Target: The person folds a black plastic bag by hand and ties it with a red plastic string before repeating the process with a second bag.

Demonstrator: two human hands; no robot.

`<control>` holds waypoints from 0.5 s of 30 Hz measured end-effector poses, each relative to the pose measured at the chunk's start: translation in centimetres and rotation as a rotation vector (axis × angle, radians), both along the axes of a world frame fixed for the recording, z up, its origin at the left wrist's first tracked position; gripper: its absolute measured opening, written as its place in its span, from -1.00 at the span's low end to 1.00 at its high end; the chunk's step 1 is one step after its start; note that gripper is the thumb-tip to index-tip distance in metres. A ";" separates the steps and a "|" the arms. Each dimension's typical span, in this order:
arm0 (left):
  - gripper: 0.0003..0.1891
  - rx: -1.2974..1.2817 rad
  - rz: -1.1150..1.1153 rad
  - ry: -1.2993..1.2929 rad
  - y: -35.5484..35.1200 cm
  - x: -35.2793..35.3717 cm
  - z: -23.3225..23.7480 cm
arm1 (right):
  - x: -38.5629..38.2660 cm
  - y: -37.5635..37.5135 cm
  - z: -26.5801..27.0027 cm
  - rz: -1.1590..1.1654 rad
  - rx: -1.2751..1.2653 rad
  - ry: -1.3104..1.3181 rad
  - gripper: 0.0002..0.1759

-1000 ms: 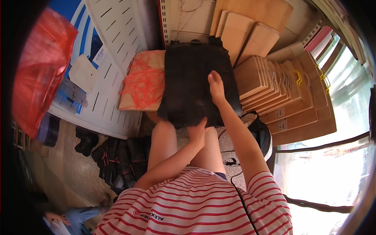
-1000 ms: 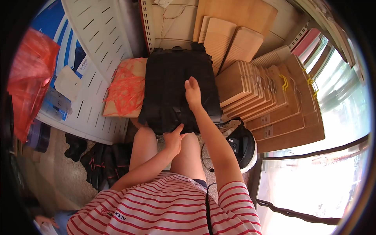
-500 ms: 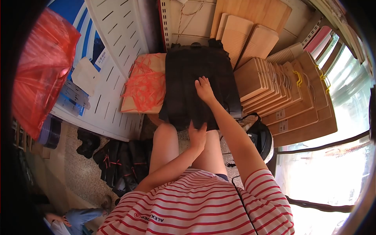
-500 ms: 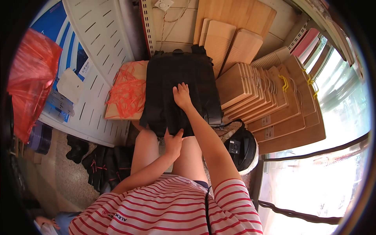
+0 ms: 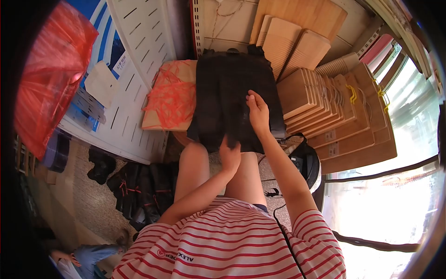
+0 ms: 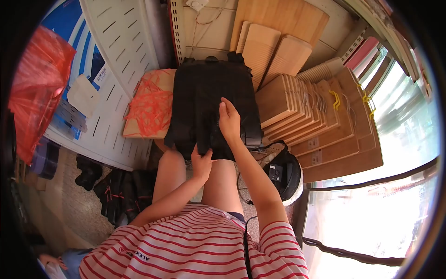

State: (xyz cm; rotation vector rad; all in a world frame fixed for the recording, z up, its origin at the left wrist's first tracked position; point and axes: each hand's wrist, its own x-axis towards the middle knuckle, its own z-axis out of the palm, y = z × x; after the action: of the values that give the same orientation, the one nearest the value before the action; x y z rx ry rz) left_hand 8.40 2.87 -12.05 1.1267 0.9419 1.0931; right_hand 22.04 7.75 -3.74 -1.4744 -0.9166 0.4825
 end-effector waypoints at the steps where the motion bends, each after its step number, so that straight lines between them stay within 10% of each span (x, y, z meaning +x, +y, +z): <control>1: -0.65 0.011 0.023 -0.033 -0.1 0.0 -0.2 | -0.2 -0.1 -0.4 0.042 0.085 0.179 -0.38; 7: -0.74 -0.386 -0.076 -0.346 -1.0 -1.0 3.0 | -2.5 3.0 -2.8 0.065 0.022 0.572 -0.25; 15: -0.56 0.044 0.061 -0.065 -0.6 -0.2 5.4 | -1.5 3.1 -4.0 0.094 0.080 0.720 -0.12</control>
State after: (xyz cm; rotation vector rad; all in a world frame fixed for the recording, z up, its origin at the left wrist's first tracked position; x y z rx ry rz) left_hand 8.17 2.24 -6.64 1.0981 0.9097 1.1978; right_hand 20.55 10.88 -7.72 -1.0607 -0.4209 0.9549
